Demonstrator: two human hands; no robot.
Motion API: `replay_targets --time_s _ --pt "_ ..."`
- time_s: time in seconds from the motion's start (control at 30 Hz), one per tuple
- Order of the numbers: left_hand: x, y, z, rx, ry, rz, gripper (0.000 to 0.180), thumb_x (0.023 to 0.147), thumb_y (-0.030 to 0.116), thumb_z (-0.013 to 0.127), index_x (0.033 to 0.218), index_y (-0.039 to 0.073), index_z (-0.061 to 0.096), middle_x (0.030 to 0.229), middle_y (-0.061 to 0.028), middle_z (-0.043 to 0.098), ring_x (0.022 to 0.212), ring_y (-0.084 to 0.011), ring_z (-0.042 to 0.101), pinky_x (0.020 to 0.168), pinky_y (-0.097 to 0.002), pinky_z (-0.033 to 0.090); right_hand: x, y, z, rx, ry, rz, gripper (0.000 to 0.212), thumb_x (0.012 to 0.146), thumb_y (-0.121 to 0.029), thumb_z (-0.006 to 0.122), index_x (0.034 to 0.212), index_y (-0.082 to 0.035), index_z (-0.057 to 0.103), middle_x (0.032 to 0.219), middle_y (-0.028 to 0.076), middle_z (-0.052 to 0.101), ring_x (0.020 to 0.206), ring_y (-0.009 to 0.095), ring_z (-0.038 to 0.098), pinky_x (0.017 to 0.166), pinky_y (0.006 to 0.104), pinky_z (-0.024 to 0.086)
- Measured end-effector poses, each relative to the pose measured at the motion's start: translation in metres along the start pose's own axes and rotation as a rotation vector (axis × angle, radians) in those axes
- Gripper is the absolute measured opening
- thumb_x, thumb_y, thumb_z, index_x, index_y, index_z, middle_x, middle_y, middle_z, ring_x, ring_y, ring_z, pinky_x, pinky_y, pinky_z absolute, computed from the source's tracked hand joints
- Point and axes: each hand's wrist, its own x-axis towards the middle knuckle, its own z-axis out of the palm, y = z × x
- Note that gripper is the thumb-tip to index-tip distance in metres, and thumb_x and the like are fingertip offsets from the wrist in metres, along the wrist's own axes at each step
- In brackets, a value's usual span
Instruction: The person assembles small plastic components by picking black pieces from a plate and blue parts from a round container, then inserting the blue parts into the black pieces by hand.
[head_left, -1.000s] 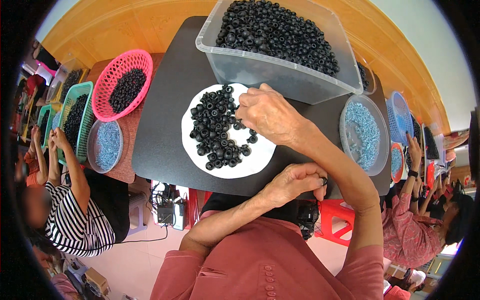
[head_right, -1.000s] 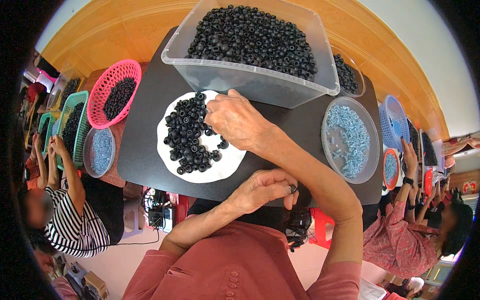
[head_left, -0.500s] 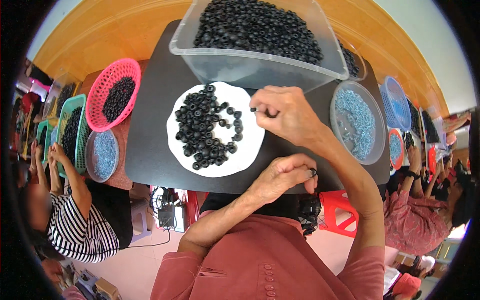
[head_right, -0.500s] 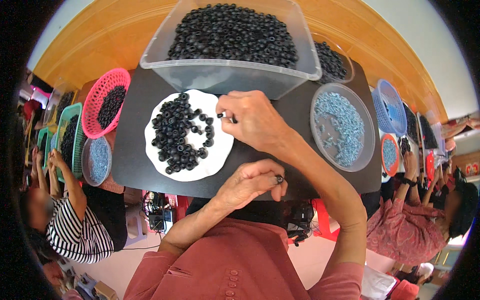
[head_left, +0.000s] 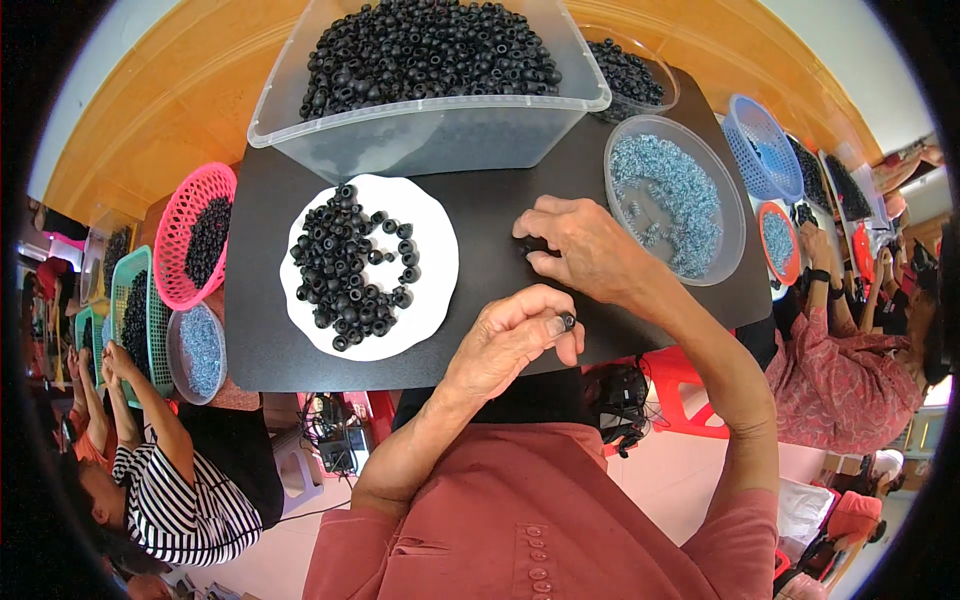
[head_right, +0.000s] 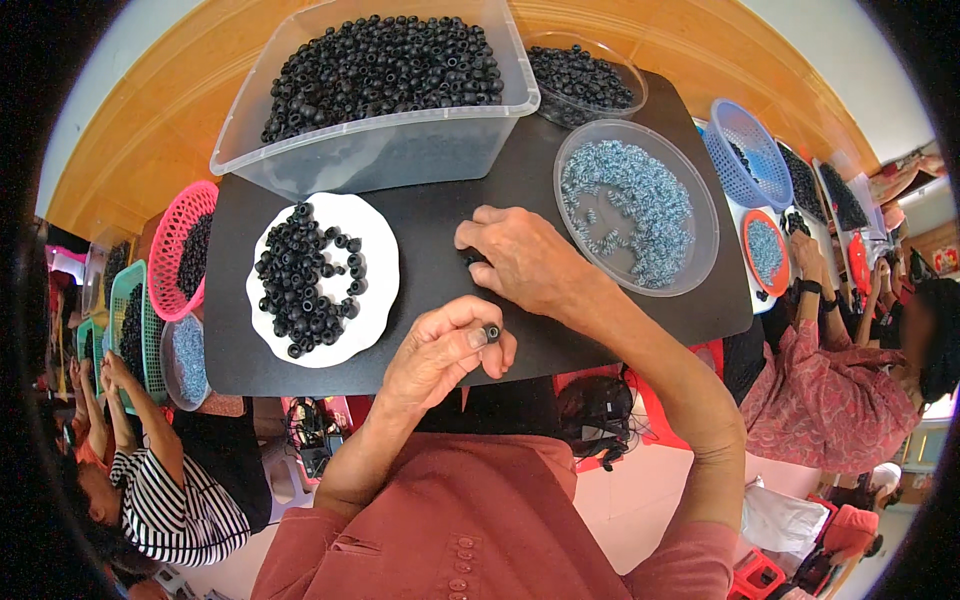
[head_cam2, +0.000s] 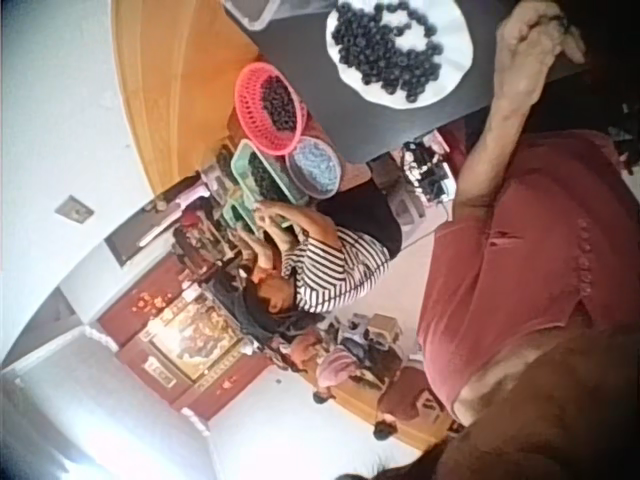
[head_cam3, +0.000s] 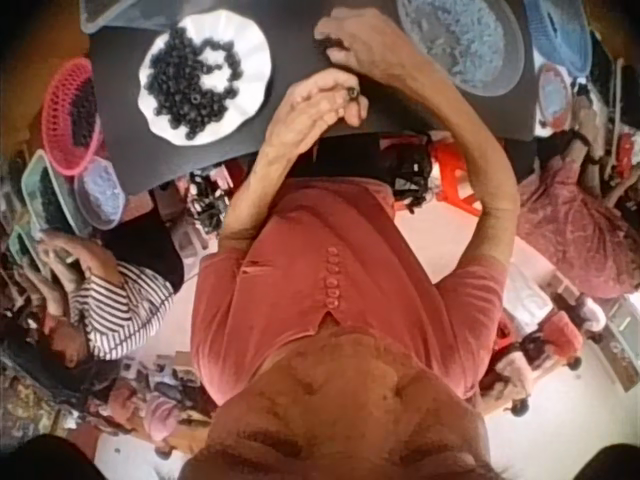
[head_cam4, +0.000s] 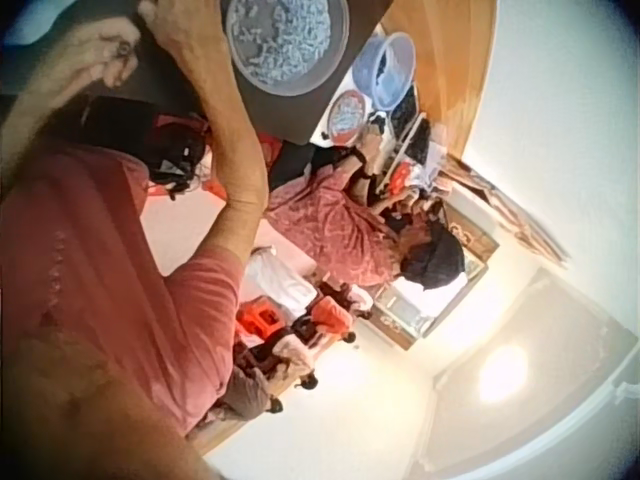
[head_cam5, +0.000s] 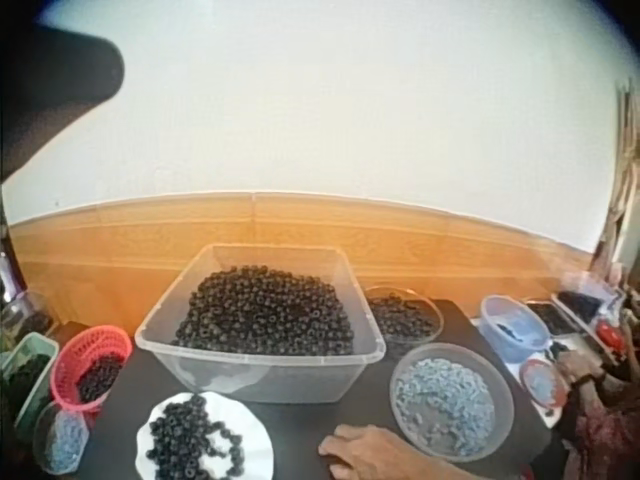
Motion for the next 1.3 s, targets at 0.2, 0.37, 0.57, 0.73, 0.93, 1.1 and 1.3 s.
replay_targets --time_s 0.2,0.37,0.57,0.73,0.93,1.1,1.3 --pt "0.0 0.0 0.001 0.004 0.007 0.001 0.019 0.09 0.01 0.051 0.103 -0.004 0.053 0.075 -0.0108 0.059 0.083 -0.0196 0.059 0.081 -0.0318 0.046 0.005 0.014 0.017 -0.055 -0.012 -0.255 0.013 0.07 -0.004 0.06 0.081 0.001 0.059 0.076 0.012 0.055 0.067 0.03 0.058 0.061 0.0391 0.048" --pt "0.0 -0.001 -0.001 0.01 0.017 0.029 0.02 0.091 0.012 0.052 0.104 -0.004 0.052 0.075 -0.01 0.058 0.084 -0.0196 0.058 0.081 -0.032 0.046 -0.002 0.008 0.013 0.111 0.065 -0.057 0.015 0.069 -0.004 0.061 0.083 0.001 0.064 0.079 0.012 0.059 0.065 0.026 0.06 0.06 0.0334 0.049" --pt "0.002 -0.004 -0.003 -0.011 0.097 0.134 0.023 0.093 0.015 0.05 0.107 -0.003 0.052 0.076 -0.0094 0.06 0.085 -0.0183 0.058 0.083 -0.0314 0.045 -0.021 0.013 0.017 0.831 0.179 0.259 0.013 0.076 -0.001 0.062 0.088 0.002 0.066 0.078 0.005 0.063 0.071 0.008 0.062 0.061 0.0217 0.049" --pt "0.004 -0.003 0.0 0.093 0.226 0.214 0.021 0.095 0.015 0.048 0.107 -0.002 0.052 0.078 -0.0091 0.06 0.085 -0.0166 0.057 0.084 -0.0302 0.044 -0.037 0.008 0.002 1.151 0.118 0.389 0.014 0.081 0.002 0.059 0.094 0.003 0.064 0.082 0.005 0.065 0.076 0.01 0.062 0.068 0.0218 0.051" --pt "0.005 -0.006 0.001 0.188 0.268 0.247 0.019 0.096 0.014 0.046 0.105 -0.002 0.053 0.083 -0.0081 0.061 0.084 -0.0137 0.058 0.082 -0.028 0.045 -0.048 0.001 0.004 1.224 0.146 0.305 0.012 0.081 0.003 0.062 0.093 0.003 0.064 0.082 0.005 0.065 0.074 0.009 0.06 0.067 0.022 0.05" --pt "0.007 -0.009 0.003 0.244 0.28 0.24 0.019 0.096 0.011 0.045 0.106 -0.003 0.053 0.085 -0.0073 0.062 0.082 -0.0117 0.058 0.08 -0.0256 0.046 -0.052 -0.001 0.009 1.188 0.158 0.227 0.009 0.082 0.003 0.062 0.09 0.004 0.065 0.082 0.006 0.065 0.074 0.009 0.059 0.065 0.0221 0.05" --pt "0.005 -0.011 0.001 0.287 0.292 0.228 0.019 0.094 0.013 0.049 0.105 -0.001 0.054 0.082 -0.0073 0.061 0.084 -0.0148 0.058 0.084 -0.0294 0.045 -0.054 0.0 0.014 1.183 0.198 0.209 0.009 0.082 -0.001 0.065 0.09 0.003 0.066 0.081 0.006 0.065 0.073 0.009 0.06 0.064 0.0226 0.05"
